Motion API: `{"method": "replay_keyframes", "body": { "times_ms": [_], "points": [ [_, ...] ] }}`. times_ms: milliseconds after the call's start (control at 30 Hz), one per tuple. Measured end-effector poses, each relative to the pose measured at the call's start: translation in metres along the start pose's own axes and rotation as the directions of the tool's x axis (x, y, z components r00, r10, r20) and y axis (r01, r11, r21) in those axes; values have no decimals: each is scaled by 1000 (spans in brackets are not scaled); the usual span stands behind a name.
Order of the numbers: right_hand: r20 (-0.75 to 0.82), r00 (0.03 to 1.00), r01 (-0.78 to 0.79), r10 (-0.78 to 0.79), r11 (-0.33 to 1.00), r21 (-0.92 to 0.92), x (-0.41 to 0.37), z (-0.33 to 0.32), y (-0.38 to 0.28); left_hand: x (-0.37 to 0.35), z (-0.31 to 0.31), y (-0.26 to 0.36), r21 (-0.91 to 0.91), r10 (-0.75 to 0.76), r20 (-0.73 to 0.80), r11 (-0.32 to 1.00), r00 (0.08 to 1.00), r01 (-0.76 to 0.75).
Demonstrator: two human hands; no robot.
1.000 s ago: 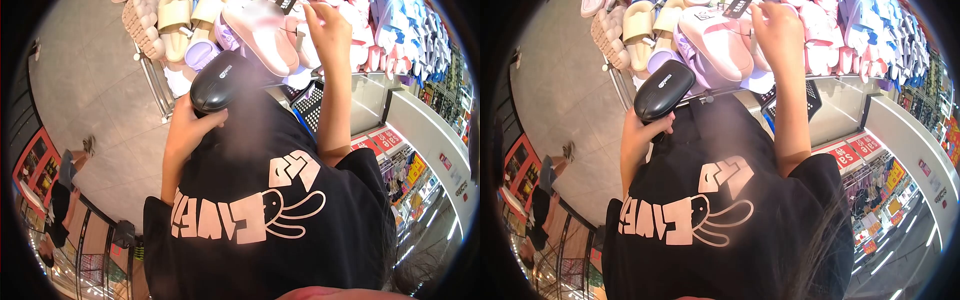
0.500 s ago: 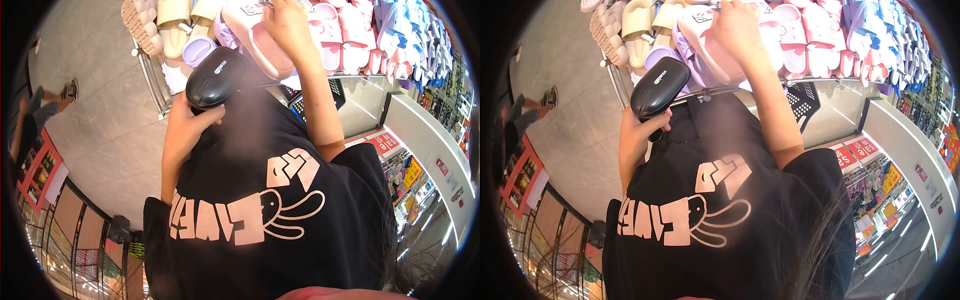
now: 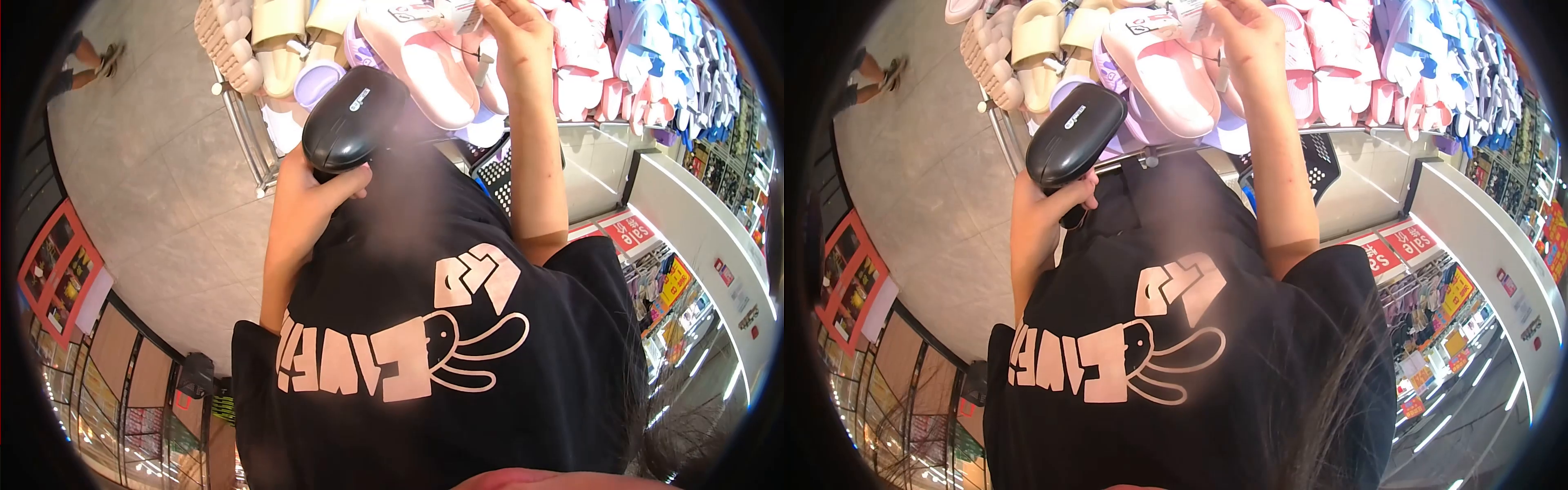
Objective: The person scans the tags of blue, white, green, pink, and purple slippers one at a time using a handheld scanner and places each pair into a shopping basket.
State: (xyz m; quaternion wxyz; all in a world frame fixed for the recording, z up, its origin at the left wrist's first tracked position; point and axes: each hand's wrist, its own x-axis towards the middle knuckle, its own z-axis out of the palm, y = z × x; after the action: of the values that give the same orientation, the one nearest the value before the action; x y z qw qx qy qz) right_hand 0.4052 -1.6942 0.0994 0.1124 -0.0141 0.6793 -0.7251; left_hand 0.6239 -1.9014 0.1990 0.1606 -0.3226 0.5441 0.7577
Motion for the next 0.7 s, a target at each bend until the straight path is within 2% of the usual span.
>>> {"method": "replay_keyframes", "body": {
  "times_ms": [67,133,167,200,267,333,367,433,500,633,700],
  "points": [
    [14,998,-57,57,998,-33,-9,6,-5,3,6,4,-2,10,-1,1000,1000,-10],
    [54,996,86,-74,960,-267,-25,25,-24,3,13,10,39,36,33,999,999,-37],
    [-1,992,111,-125,886,-450,-30,32,-29,3,17,13,45,35,35,998,999,-37],
    [-5,992,111,-127,888,-446,-31,34,-28,2,22,18,64,63,49,996,997,-66],
    [-14,999,22,-29,933,-358,-33,37,-25,2,30,19,92,88,64,991,994,-93],
    [-15,1000,20,-26,947,-319,-32,36,-18,6,38,17,51,220,81,973,972,-224],
    [-12,1000,6,-10,959,-282,-32,35,-15,8,40,17,25,264,141,962,954,-270],
    [-9,1000,-11,10,970,-242,-32,31,-7,6,48,18,13,231,134,972,964,-235],
    [23,998,-64,67,994,-87,-31,29,-2,6,54,16,-55,219,132,975,967,-214],
    [18,997,-70,73,992,-105,-31,28,-3,7,55,13,-51,262,154,965,953,-258],
    [21,1000,21,-19,997,-77,-31,32,-6,7,54,14,-103,310,146,949,939,-297]
  ]
}}
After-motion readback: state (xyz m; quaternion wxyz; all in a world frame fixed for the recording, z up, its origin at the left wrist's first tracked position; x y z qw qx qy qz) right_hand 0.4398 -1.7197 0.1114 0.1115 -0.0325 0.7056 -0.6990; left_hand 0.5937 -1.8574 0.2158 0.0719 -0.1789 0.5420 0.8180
